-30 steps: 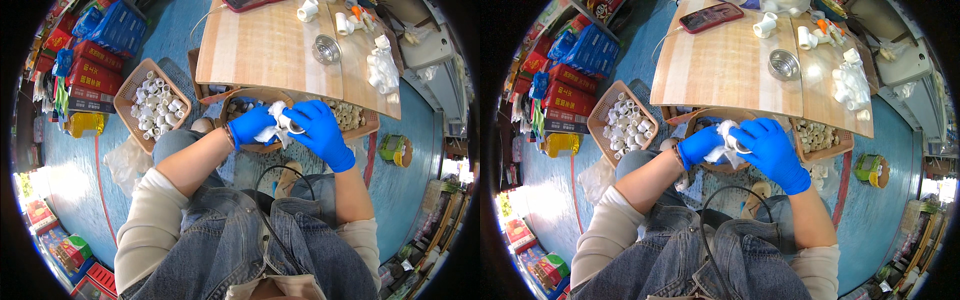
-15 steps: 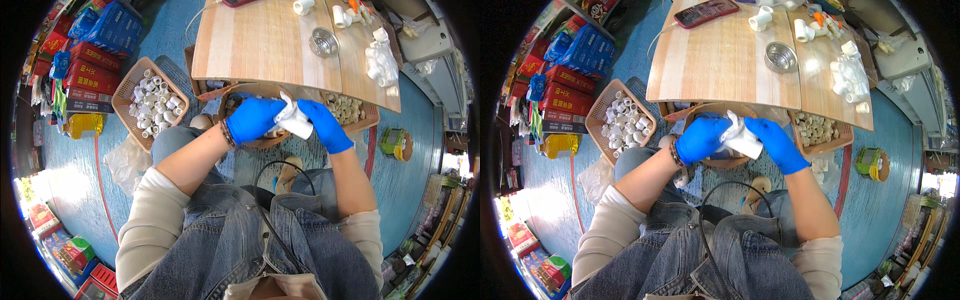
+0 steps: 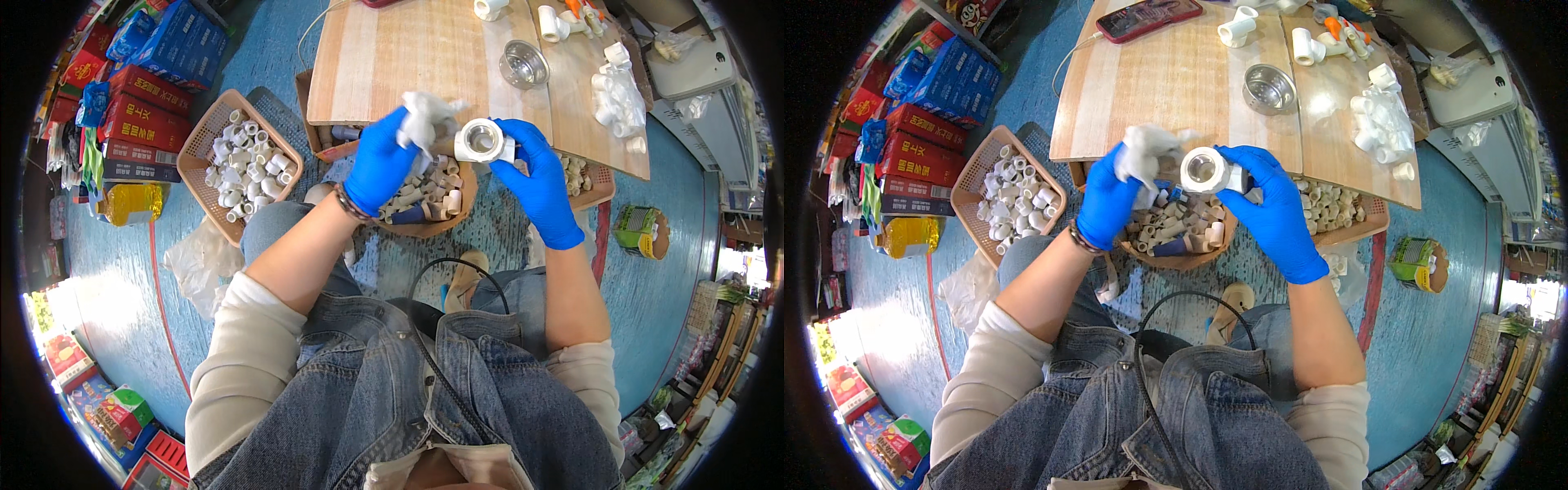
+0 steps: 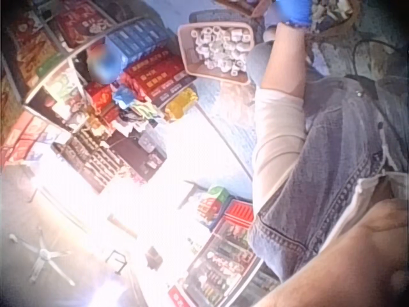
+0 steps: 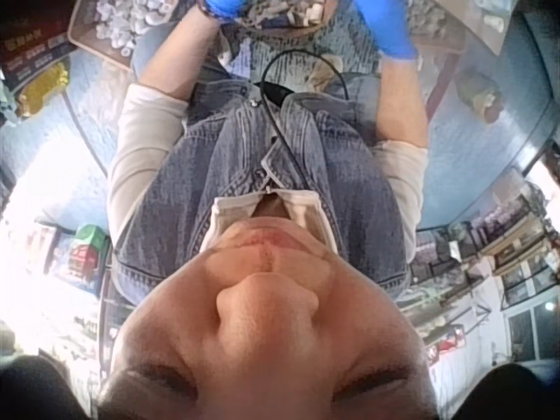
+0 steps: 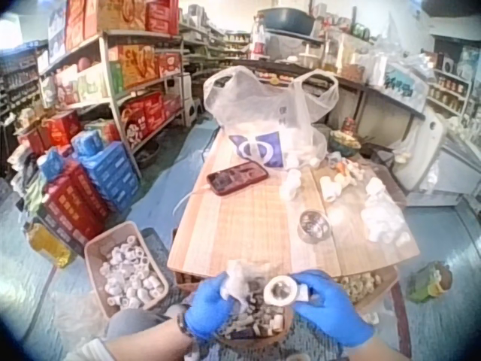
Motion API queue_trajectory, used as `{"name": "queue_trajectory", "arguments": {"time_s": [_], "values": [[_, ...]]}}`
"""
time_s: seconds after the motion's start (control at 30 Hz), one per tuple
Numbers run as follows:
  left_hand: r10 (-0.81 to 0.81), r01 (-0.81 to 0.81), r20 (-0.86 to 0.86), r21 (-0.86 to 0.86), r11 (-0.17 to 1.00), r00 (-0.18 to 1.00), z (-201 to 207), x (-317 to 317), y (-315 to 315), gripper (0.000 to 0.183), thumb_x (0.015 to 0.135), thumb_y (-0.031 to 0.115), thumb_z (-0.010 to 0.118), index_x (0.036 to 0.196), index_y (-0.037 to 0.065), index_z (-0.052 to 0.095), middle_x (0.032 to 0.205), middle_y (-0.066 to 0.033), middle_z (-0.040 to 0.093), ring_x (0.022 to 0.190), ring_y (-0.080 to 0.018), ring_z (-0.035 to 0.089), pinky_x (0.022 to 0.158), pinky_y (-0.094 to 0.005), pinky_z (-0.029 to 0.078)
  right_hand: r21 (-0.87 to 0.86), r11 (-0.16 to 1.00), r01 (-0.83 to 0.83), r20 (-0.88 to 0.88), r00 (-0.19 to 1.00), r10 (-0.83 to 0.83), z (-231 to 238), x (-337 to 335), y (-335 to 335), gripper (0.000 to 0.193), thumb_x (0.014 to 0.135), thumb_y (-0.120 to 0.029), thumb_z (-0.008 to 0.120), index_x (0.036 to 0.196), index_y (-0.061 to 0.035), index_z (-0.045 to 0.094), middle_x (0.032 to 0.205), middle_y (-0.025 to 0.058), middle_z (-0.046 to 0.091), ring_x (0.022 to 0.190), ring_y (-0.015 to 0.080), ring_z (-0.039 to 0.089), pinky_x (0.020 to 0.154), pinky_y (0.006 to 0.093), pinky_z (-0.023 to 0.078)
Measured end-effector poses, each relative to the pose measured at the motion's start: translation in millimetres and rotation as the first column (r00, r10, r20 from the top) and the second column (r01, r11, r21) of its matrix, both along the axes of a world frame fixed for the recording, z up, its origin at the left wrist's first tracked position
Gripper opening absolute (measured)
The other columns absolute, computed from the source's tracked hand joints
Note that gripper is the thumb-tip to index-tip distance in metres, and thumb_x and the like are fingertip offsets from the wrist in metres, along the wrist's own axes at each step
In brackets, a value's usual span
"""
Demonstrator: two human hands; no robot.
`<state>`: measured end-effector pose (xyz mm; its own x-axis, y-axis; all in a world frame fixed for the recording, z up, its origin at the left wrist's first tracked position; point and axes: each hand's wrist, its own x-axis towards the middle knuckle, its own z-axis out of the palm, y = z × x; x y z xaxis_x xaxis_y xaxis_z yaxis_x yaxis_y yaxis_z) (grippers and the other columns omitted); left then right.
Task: The person sits on the floor and wipes white plastic pipe fittings with a white cloth. They pick up each fitting from a cardboard box, wipe it thoroughly, and place it into a plastic basket. The person repeats this process for multiple fittings.
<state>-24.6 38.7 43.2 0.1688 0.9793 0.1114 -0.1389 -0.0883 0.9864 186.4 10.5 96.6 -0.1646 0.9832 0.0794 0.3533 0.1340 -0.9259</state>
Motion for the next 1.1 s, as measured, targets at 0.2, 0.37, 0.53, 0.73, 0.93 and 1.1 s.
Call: {"name": "queue_trajectory", "arguments": {"time_s": [0.2, 0.37, 0.53, 0.73, 0.93, 1.1], "values": [[-0.104, 0.139, 0.164, -0.223, 0.965, 0.981, 13.4, -8.9, 2.9, 0.030, 0.080, 0.008, 0.056, 0.110, 0.002, 0.054, 0.088, -0.0018, 0.058, 0.079, -0.0122, 0.056, 0.071, -0.0254, 0.046, 0.117, 0.993, -0.009, 0.214, 0.977, -0.017, 3.2, 2.0, -0.1, 0.043, 0.074, -0.003, 0.065, 0.116, -0.0095, 0.056, 0.109, 0.0093, 0.053, 0.101, 0.0217, 0.052, 0.086, 0.0316, 0.043], [-0.130, 0.131, 0.093, 0.001, 0.991, 0.987, 5.6, -3.0, -1.0, 0.041, 0.081, 0.007, 0.056, 0.121, 0.002, 0.047, 0.106, -0.0053, 0.056, 0.096, -0.0134, 0.054, 0.083, -0.0280, 0.045, 0.188, 0.982, -0.007, 0.218, 0.975, -0.034, 1.0, -5.8, 0.6, 0.049, 0.074, -0.005, 0.067, 0.121, -0.0107, 0.052, 0.107, 0.0097, 0.054, 0.097, 0.0218, 0.055, 0.084, 0.0317, 0.044], [-0.281, 0.285, -0.103, 0.028, 0.958, 0.954, -2.6, 6.3, -10.8, 0.056, 0.079, 0.006, 0.059, 0.130, 0.003, 0.039, 0.120, -0.0075, 0.051, 0.108, -0.0137, 0.049, 0.091, -0.0289, 0.042, 0.094, 0.992, 0.081, 0.199, 0.975, -0.099, 1.5, -13.7, -4.9, 0.054, 0.074, -0.007, 0.068, 0.124, -0.0096, 0.048, 0.101, 0.0087, 0.056, 0.094, 0.0203, 0.056, 0.081, 0.0314, 0.046], [-0.308, 0.309, 0.023, -0.121, 0.943, 0.951, -2.9, 15.5, -12.4, 0.053, 0.079, 0.004, 0.059, 0.128, 0.003, 0.041, 0.120, -0.0074, 0.051, 0.109, -0.0158, 0.050, 0.092, -0.0295, 0.041, -0.095, 0.989, 0.115, 0.004, 0.993, -0.115, 1.5, -10.3, -7.3, 0.050, 0.078, -0.009, 0.066, 0.124, -0.0076, 0.048, 0.103, 0.0083, 0.056, 0.094, 0.0156, 0.055, 0.080, 0.0292, 0.046], [-0.188, 0.234, 0.195, -0.248, 0.940, 0.963, -0.9, 18.4, -14.3, 0.049, 0.078, 0.004, 0.060, 0.125, 0.003, 0.044, 0.117, -0.0088, 0.053, 0.106, -0.0172, 0.052, 0.089, -0.0299, 0.043, -0.257, 0.962, 0.094, -0.290, 0.942, -0.170, -12.4, -15.8, -6.2, 0.045, 0.083, -0.017, 0.062, 0.123, -0.0028, 0.047, 0.104, 0.0086, 0.057, 0.092, 0.0135, 0.055, 0.081, 0.0283, 0.046], [-0.144, 0.150, 0.114, -0.045, 0.988, 0.983, 1.0, 16.2, -10.7, 0.041, 0.081, 0.006, 0.057, 0.121, 0.001, 0.047, 0.119, -0.0101, 0.051, 0.108, -0.0170, 0.051, 0.091, -0.0298, 0.042, -0.413, 0.911, -0.004, -0.279, 0.953, -0.122, -14.0, -18.5, -9.1, 0.044, 0.086, -0.026, 0.058, 0.117, 0.0029, 0.048, 0.103, 0.0089, 0.058, 0.089, 0.0140, 0.056, 0.078, 0.0279, 0.046]]}}
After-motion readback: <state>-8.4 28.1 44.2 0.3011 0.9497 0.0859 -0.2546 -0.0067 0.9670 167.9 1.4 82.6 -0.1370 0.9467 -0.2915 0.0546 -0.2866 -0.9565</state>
